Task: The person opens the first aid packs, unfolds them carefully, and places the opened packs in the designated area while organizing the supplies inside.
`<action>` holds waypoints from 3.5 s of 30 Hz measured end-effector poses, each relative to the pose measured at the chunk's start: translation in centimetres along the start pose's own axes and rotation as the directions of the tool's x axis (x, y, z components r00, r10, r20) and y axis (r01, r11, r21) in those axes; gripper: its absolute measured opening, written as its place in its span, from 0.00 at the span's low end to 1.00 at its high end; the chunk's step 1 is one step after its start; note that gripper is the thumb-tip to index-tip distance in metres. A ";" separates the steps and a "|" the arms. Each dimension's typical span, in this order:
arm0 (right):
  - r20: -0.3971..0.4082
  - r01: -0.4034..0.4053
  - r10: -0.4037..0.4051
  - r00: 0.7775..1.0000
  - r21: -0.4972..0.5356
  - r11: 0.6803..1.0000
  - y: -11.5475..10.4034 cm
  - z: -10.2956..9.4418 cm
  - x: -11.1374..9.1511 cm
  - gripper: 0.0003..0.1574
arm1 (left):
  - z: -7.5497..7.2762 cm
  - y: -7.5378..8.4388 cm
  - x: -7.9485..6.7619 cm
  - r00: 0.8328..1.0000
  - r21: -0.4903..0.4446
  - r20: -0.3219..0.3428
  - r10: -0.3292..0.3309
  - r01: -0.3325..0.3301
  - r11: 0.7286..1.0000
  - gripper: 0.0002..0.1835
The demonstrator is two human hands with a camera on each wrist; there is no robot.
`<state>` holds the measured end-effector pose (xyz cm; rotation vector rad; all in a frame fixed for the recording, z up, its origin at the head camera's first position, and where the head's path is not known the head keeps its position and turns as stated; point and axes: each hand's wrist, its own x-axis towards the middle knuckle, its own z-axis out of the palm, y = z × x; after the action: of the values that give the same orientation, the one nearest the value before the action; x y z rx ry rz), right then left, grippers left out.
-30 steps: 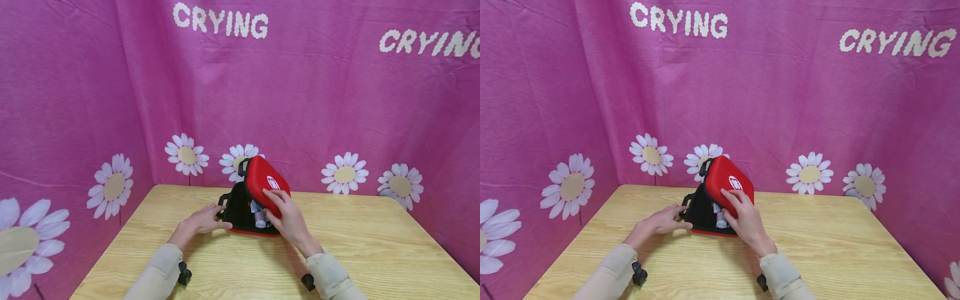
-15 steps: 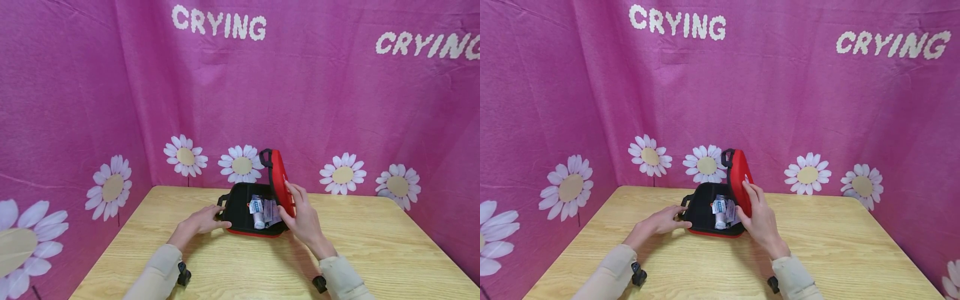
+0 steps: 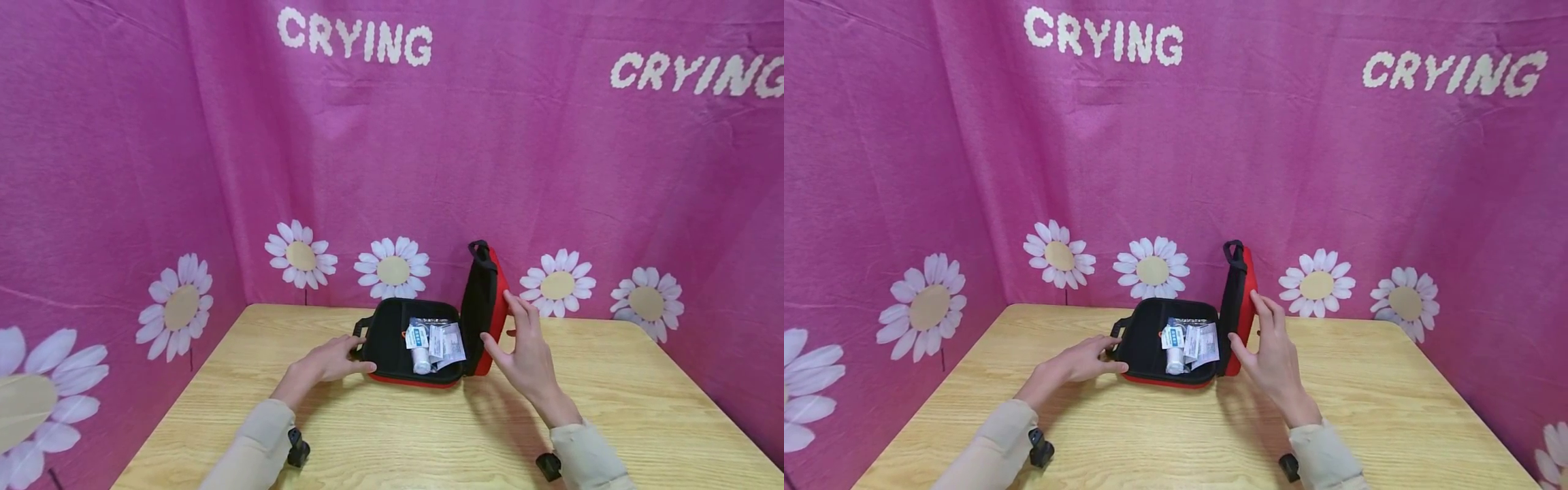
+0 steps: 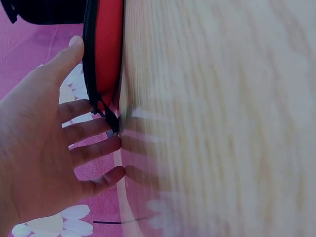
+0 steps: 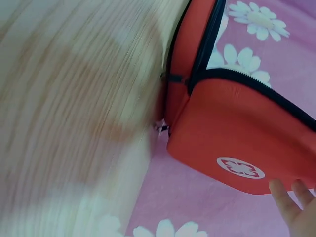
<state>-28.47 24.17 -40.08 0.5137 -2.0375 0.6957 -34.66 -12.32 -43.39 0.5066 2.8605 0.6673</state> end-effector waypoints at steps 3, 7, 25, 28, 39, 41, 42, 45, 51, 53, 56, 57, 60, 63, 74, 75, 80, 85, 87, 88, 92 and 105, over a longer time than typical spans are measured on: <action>-0.016 -0.038 0.038 0.999 0.025 0.999 0.6 -0.7 -0.2 0.55 | 0.1 0.0 0.0 1.000 -0.002 0.002 -0.005 0.005 1.000 0.47; -0.017 -0.116 0.117 0.993 0.052 0.992 1.3 -1.6 -0.6 0.53 | 0.1 0.1 0.1 1.000 0.000 0.001 -0.008 0.008 1.000 0.47; 0.126 -0.546 0.534 0.836 0.102 0.831 4.2 -5.4 -2.6 0.36 | -0.5 0.3 -0.5 0.999 0.074 -0.027 -0.029 0.031 0.997 0.44; 0.176 -0.595 0.573 0.800 0.119 0.795 4.4 -5.7 -2.8 0.37 | -0.7 0.2 -0.7 0.999 0.091 -0.029 -0.035 0.038 0.995 0.44; 0.383 -0.717 0.624 0.682 0.182 0.673 6.3 -6.4 -4.5 0.45 | -1.1 -0.8 -1.5 0.999 0.109 -0.040 -0.010 0.014 0.994 0.42; 0.427 -0.734 0.620 0.658 0.177 0.656 6.7 -6.5 -4.7 0.47 | -1.2 -1.0 -1.6 0.999 0.111 -0.044 -0.007 0.012 0.994 0.41; 0.447 -0.741 0.620 0.645 0.168 0.650 6.8 -6.6 -4.8 0.47 | -1.2 -1.1 -1.7 0.999 0.109 -0.045 -0.005 0.010 0.994 0.41; 0.504 -0.775 0.628 0.593 0.147 0.615 7.2 -6.8 -4.9 0.49 | -1.4 -1.4 -1.8 0.999 0.087 -0.042 0.003 0.001 0.996 0.39; 0.601 -0.826 0.626 0.497 0.107 0.553 7.5 -7.3 -5.3 0.48 | -1.6 -2.0 -2.0 0.999 0.051 -0.028 0.029 -0.028 0.998 0.36; 0.618 -0.824 0.622 0.481 0.076 0.561 7.6 -7.3 -5.4 0.47 | -1.6 -2.2 -2.0 0.999 0.052 -0.024 0.035 -0.033 0.998 0.36; 0.630 -0.806 0.615 0.475 0.030 0.591 7.8 -7.3 -5.6 0.45 | -1.7 -2.3 -2.0 0.999 0.052 -0.028 0.040 -0.038 0.998 0.34; 0.634 -0.805 0.615 0.468 0.019 0.593 7.8 -7.2 -5.7 0.44 | -1.7 -2.3 -2.0 0.999 0.052 -0.031 0.038 -0.037 0.998 0.34; 0.653 -0.793 0.605 0.456 -0.011 0.609 7.8 -7.2 -5.8 0.41 | -1.7 -2.4 -1.8 0.998 0.052 -0.042 0.042 -0.040 0.998 0.30; 0.661 -0.769 0.598 0.454 -0.048 0.637 7.8 -7.3 -5.8 0.39 | -1.7 -2.4 -1.7 0.997 0.056 -0.065 0.046 -0.042 0.998 0.28; 0.486 -0.388 0.434 0.759 -0.198 0.900 6.2 -6.4 -3.7 0.25 | -1.3 -2.7 1.0 0.969 -0.013 -0.238 0.061 -0.066 0.998 0.27; 0.476 -0.377 0.415 0.775 -0.179 0.909 5.9 -6.0 -3.4 0.23 | -1.3 -2.8 1.3 0.966 -0.022 -0.250 0.059 -0.066 0.998 0.28; 0.486 -0.366 0.377 0.788 -0.122 0.922 4.6 -4.0 -2.1 0.18 | -1.0 -2.9 2.8 0.964 -0.051 -0.265 0.025 -0.040 0.998 0.32; 0.513 -0.364 0.355 0.782 -0.086 0.927 3.8 -1.9 -1.1 0.15 | -0.8 -2.9 3.7 0.977 -0.033 -0.210 0.024 -0.032 0.999 0.32; 0.515 -0.360 0.345 0.785 -0.074 0.930 3.5 -1.3 -0.9 0.14 | -0.7 -2.9 3.9 0.983 -0.030 -0.180 0.038 -0.044 0.999 0.31; 0.515 -0.357 0.339 0.787 -0.068 0.932 3.4 -1.0 -0.7 0.14 | -0.7 -2.9 4.0 0.985 -0.037 -0.167 0.045 -0.052 0.998 0.31; 0.527 -0.348 0.323 0.786 -0.055 0.936 3.2 0.1 -0.3 0.14 | -0.4 -3.0 4.0 0.986 -0.076 -0.152 0.067 -0.079 0.994 0.30; 0.581 -0.400 0.312 0.752 0.025 0.916 2.4 4.2 1.2 0.16 | 0.1 -3.6 4.0 0.990 -0.336 -0.133 0.047 -0.090 0.937 0.31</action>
<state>-33.10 23.20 -41.57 0.4508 -2.7102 1.0229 -39.36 -13.87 -45.39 0.5268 2.7545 1.2187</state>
